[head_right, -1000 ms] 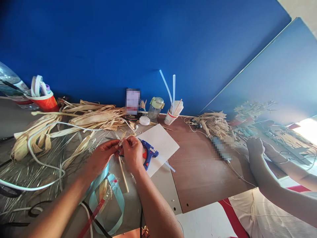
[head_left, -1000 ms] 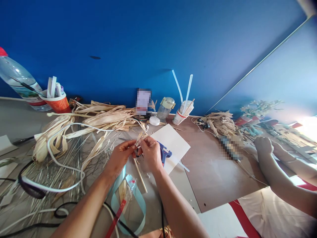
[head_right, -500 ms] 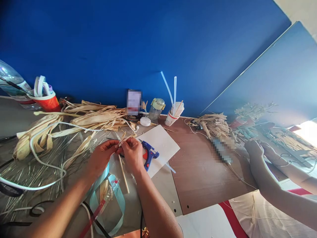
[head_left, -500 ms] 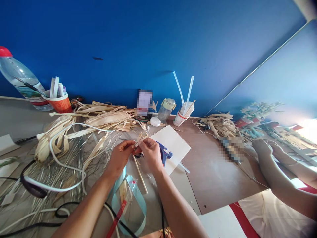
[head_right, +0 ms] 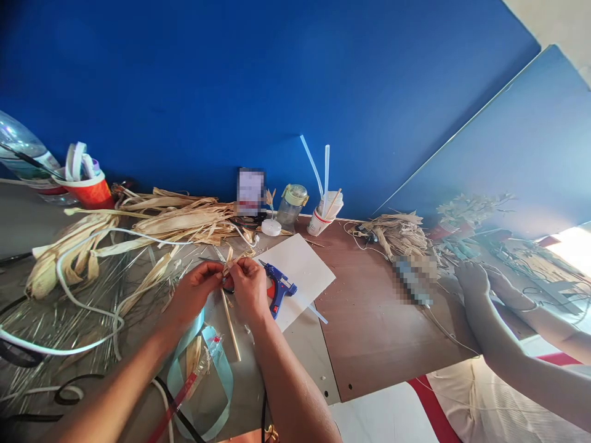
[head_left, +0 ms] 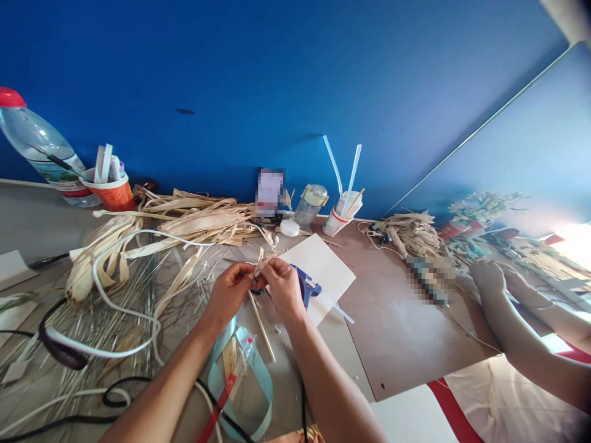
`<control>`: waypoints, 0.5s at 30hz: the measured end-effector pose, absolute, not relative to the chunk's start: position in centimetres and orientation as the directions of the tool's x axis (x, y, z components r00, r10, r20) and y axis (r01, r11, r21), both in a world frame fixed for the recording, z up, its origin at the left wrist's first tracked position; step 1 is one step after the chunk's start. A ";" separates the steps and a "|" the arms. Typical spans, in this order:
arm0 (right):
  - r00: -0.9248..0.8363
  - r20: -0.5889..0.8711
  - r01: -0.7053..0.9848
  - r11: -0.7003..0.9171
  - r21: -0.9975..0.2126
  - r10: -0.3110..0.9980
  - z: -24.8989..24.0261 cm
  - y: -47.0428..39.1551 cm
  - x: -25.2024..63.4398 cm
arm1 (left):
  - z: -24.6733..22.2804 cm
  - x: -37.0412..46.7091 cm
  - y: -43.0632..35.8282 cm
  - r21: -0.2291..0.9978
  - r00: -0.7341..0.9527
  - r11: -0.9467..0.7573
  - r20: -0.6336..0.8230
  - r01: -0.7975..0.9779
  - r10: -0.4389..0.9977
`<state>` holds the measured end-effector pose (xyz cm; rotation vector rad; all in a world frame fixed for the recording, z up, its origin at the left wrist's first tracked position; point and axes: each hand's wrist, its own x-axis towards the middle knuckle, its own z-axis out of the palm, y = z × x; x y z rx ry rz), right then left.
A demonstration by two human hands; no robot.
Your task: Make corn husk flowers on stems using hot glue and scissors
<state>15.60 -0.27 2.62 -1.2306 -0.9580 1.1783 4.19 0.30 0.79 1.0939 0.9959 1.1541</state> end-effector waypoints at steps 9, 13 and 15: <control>0.155 -0.004 0.110 -0.021 -0.994 0.988 3.1 -0.4 16.2 | 1.6 3.6 0.3 0.903 0.308 0.288 -0.189 -0.319 0.932; 0.097 -0.029 0.036 -0.032 -0.999 0.995 3.2 -0.4 16.1 | 2.2 3.7 0.3 0.852 0.315 0.354 -0.239 -0.386 0.919; 0.066 -0.059 -0.060 -0.055 -0.997 0.996 3.3 -0.3 16.0 | 2.2 3.8 0.4 0.842 0.319 0.357 -0.236 -0.405 0.918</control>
